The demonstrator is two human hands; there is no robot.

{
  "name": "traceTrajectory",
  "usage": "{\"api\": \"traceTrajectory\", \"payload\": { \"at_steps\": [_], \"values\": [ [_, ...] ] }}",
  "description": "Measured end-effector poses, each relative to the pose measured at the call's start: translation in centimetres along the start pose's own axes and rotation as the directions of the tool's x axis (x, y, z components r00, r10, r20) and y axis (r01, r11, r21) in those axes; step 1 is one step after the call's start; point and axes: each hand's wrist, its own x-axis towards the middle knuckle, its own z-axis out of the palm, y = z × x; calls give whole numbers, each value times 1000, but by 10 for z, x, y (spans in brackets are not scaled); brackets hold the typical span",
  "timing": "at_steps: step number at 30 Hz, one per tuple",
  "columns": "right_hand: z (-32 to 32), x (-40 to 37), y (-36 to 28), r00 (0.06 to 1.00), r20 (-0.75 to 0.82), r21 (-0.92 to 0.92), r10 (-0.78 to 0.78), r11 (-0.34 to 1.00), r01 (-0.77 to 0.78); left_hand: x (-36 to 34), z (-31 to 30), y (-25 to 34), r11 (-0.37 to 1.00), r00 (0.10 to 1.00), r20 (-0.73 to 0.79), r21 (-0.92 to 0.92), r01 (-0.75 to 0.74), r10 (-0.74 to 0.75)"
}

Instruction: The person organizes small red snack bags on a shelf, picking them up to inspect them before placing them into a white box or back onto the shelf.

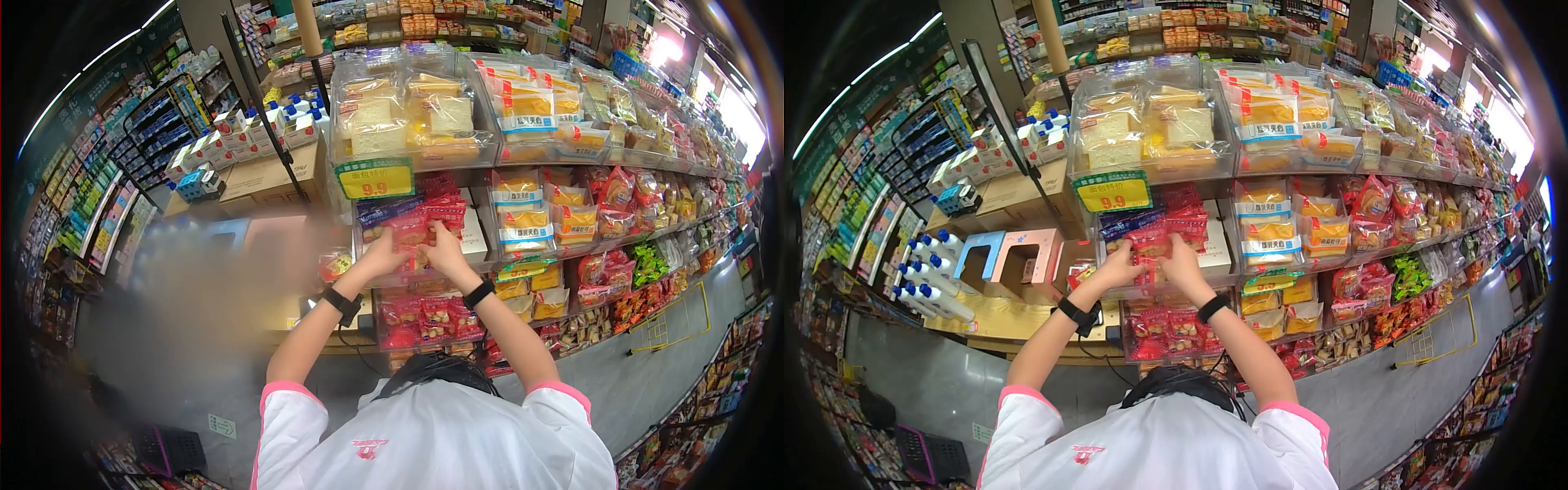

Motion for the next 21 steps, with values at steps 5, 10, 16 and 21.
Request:
{"api": "traceTrajectory", "payload": {
  "at_steps": [5,10,16,21],
  "values": [
    [31,4,-18,999,-13,81,-47,996,48,-6,-8,-24,998,981,-188,-36,-46,39],
    [36,4,-26,982,112,70,-153,987,146,-12,-10,-36,995,948,-300,30,-97,102],
    [42,-5,-25,968,119,-99,-219,968,231,-6,-13,-29,991,897,-433,127,-40,91],
    [25,-11,-30,962,148,-101,-229,964,245,-11,-31,-17,985,925,-377,170,21,45]
  ]
}}
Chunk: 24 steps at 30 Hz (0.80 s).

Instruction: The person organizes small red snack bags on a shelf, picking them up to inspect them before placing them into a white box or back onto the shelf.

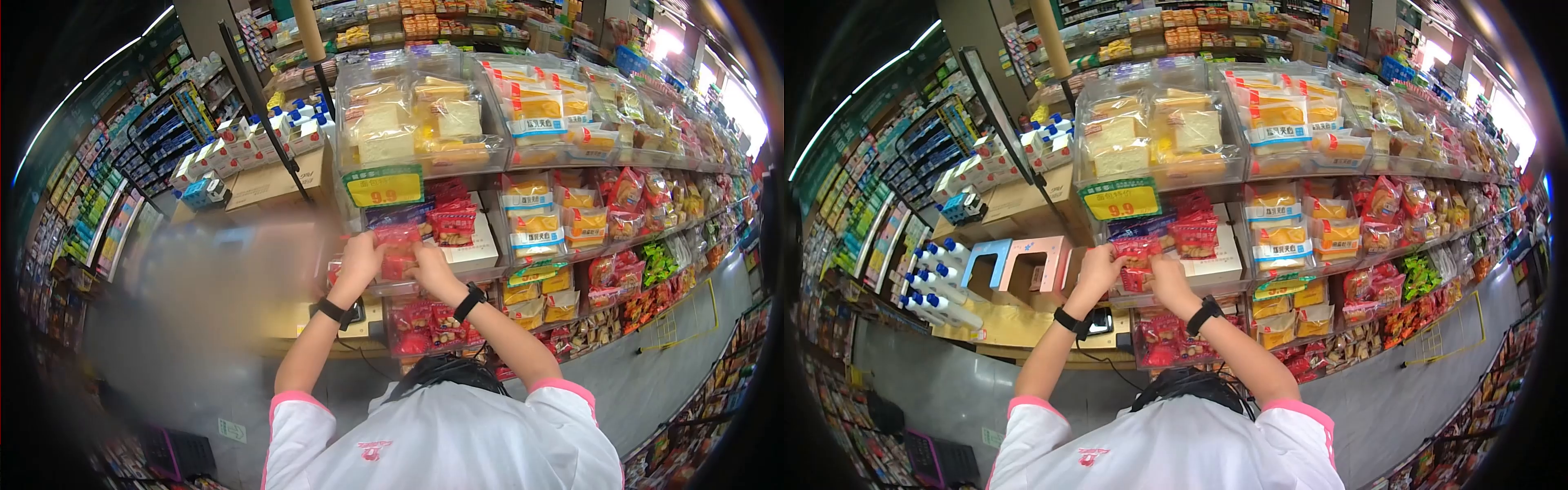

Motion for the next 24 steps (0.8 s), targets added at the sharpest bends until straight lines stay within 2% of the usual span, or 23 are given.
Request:
{"api": "traceTrajectory", "payload": {
  "at_steps": [1,4,5,7,8,9,12,13,14,17,20,21,23,24],
  "values": [
    [-8,-3,0,999,50,13,-8,1000,7,-1,-5,1,1000,999,27,-4,25,-25],
    [-39,-13,-8,999,6,6,-44,999,44,5,5,-22,1000,999,43,-24,-12,13],
    [-48,-15,-4,1000,-11,-23,5,1000,-5,4,5,-23,996,996,81,-82,33,-26],
    [-58,-19,12,988,-108,117,112,988,-99,2,4,-17,973,982,163,-193,129,-98],
    [-61,-20,22,974,-149,188,168,972,-139,3,9,-20,971,974,205,-192,141,-100],
    [-55,-18,45,936,-41,415,349,858,-302,6,19,-25,970,963,248,-192,151,-101],
    [-50,-15,49,879,124,666,461,617,-418,5,26,-14,967,946,312,-202,156,-88],
    [-48,-10,49,891,140,482,432,756,-443,6,32,-14,962,941,325,-216,165,-89],
    [-48,-10,47,875,163,474,455,742,-474,8,38,-17,958,937,339,-229,175,-90],
    [-68,-2,-12,829,263,446,493,700,-557,19,72,-47,973,945,325,-226,52,25],
    [-44,8,1,894,254,436,370,781,-447,22,90,-63,970,957,286,-242,27,45],
    [-48,6,-13,907,265,521,327,743,-420,19,86,-59,975,967,251,-223,16,42],
    [-48,6,-27,917,267,557,298,728,-399,-2,44,-18,995,993,109,-91,-34,44],
    [-47,6,-30,921,268,575,284,719,-389,-7,35,-10,989,995,100,-149,-6,21]
  ]
}}
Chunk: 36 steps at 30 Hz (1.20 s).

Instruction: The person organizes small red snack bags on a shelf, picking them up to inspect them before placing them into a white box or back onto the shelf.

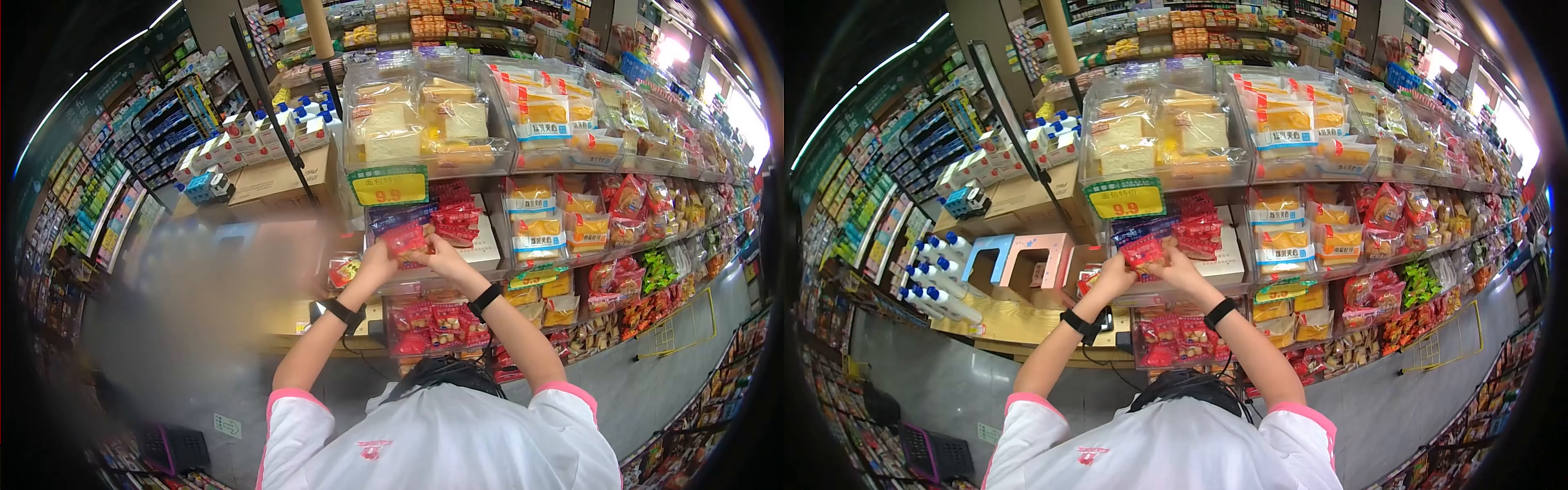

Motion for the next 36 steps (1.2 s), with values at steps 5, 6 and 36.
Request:
{"api": "traceTrajectory", "payload": {
  "at_steps": [5,6,36],
  "values": [
    [3,41,47,979,38,-104,-202,973,205,-3,6,-14,996,995,-100,-86,1,-10],
    [8,46,51,967,30,-157,-255,954,256,-6,6,-13,996,993,-115,-76,-49,40],
    [51,62,65,918,169,-896,-360,331,295,-28,-16,-2,993,991,96,-82,-88,96]
  ]
}}
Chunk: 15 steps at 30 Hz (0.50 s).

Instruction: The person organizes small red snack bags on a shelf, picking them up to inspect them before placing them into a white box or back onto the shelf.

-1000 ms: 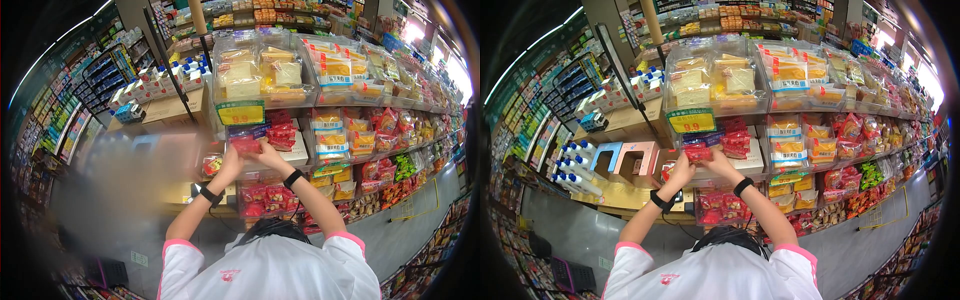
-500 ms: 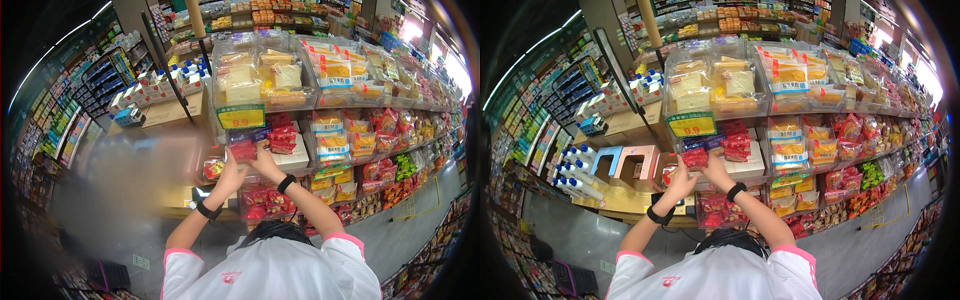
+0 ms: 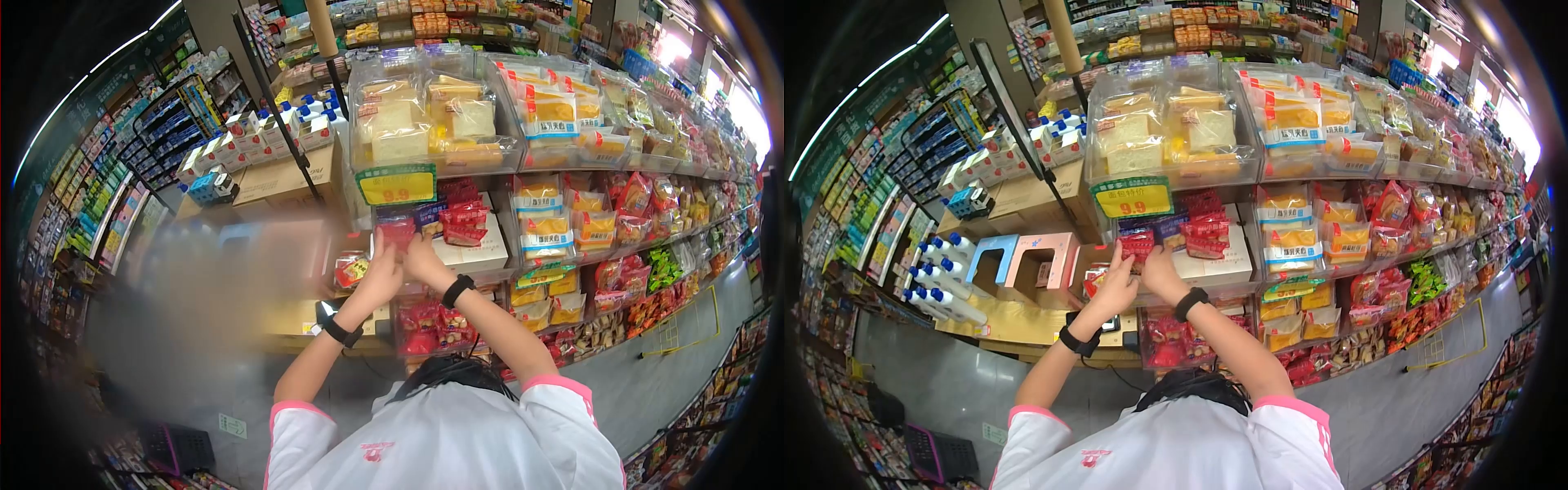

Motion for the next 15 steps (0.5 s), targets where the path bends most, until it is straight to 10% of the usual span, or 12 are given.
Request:
{"api": "traceTrajectory", "payload": {
  "at_steps": [2,5,15],
  "values": [
    [-5,-6,4,987,-132,126,-94,986,110,-2,2,-3,999,999,-28,23,-32,32],
    [-42,-26,-8,909,-75,524,409,792,-313,-13,-8,11,986,989,-26,85,-140,143],
    [-95,-68,45,775,-426,198,467,884,-424,-37,-13,31,993,994,-19,51,-111,112]
  ]
}}
